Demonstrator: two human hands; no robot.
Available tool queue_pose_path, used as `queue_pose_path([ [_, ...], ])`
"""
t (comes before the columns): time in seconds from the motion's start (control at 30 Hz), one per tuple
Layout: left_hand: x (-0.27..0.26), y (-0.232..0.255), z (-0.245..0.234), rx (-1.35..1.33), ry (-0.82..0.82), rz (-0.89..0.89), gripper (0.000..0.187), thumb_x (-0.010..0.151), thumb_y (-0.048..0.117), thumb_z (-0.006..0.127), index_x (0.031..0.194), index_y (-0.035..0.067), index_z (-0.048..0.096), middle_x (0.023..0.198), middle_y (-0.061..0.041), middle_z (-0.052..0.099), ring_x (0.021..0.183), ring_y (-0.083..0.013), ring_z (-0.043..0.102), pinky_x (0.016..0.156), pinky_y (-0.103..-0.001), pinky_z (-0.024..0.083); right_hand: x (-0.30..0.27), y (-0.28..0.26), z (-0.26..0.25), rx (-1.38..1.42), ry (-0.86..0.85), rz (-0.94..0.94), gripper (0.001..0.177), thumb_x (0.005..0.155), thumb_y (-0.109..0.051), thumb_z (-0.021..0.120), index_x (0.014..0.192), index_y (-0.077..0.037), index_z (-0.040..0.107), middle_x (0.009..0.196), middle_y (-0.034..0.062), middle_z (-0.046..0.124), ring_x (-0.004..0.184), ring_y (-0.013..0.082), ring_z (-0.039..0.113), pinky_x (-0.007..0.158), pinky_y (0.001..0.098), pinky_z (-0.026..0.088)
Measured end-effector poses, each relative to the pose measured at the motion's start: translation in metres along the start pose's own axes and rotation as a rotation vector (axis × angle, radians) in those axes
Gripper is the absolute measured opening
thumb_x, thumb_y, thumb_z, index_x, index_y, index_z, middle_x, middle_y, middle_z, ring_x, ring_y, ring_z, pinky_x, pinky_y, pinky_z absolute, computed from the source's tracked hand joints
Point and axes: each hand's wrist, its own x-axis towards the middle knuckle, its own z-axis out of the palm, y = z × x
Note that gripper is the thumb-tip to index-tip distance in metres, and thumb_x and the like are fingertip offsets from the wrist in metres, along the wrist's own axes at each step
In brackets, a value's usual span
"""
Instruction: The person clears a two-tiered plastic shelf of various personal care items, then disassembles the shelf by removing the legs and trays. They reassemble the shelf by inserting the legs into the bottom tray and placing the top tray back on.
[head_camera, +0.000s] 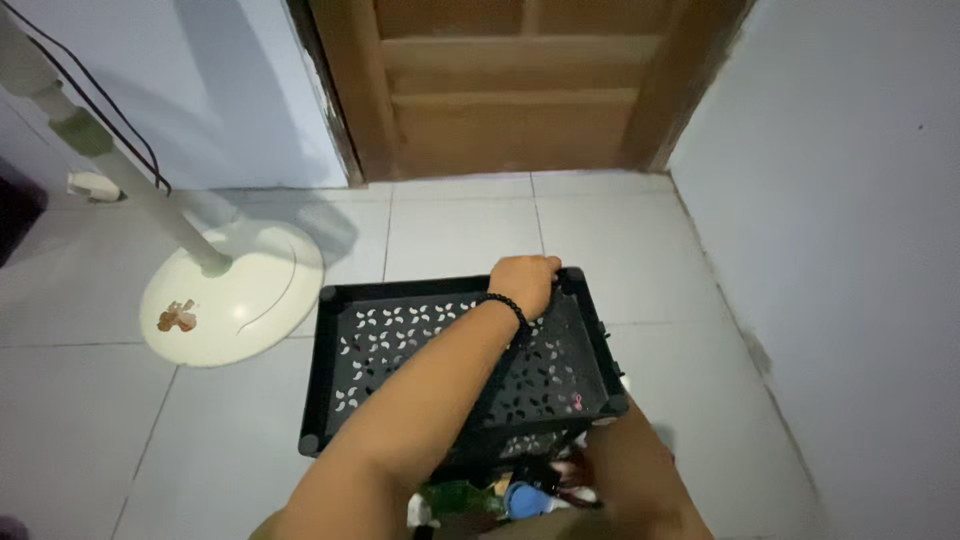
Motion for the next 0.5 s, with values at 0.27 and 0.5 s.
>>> queue_pose_path([
  [0.27, -0.007, 0.007, -0.02, -0.052, -0.024, 0.041, 0.026, 0.082, 0.009, 0.059, 0.105, 0.015, 0.071, 0.102, -0.007, 0.076, 0.092, -0.0259, 0.073, 0.077, -0.042, 0.057, -0.003, -0.015, -0.009, 0.062, 0.033, -0.013, 0.054, 0.104, -0.048, 0.042, 0.141, -0.01, 0.056, 0.139, 0.0135, 0.06, 0.13, 0.0253, 0.055, 0.108, 0.0452, 0.042],
  [0.5, 0.016, 0.038, -0.069, -0.08, 0.206, 0.204, 0.018, 0.09, 0.011, 0.057, 0.103, 0.013, 0.069, 0.097, -0.01, 0.075, 0.091, -0.0317, 0.072, 0.076, -0.047, 0.055, -0.006, -0.016, -0.013, 0.115, 0.065, -0.015, 0.058, 0.104, -0.05, 0.041, 0.14, -0.007, 0.056, 0.138, 0.0153, 0.061, 0.131, 0.0266, 0.055, 0.109, 0.0458, 0.042],
])
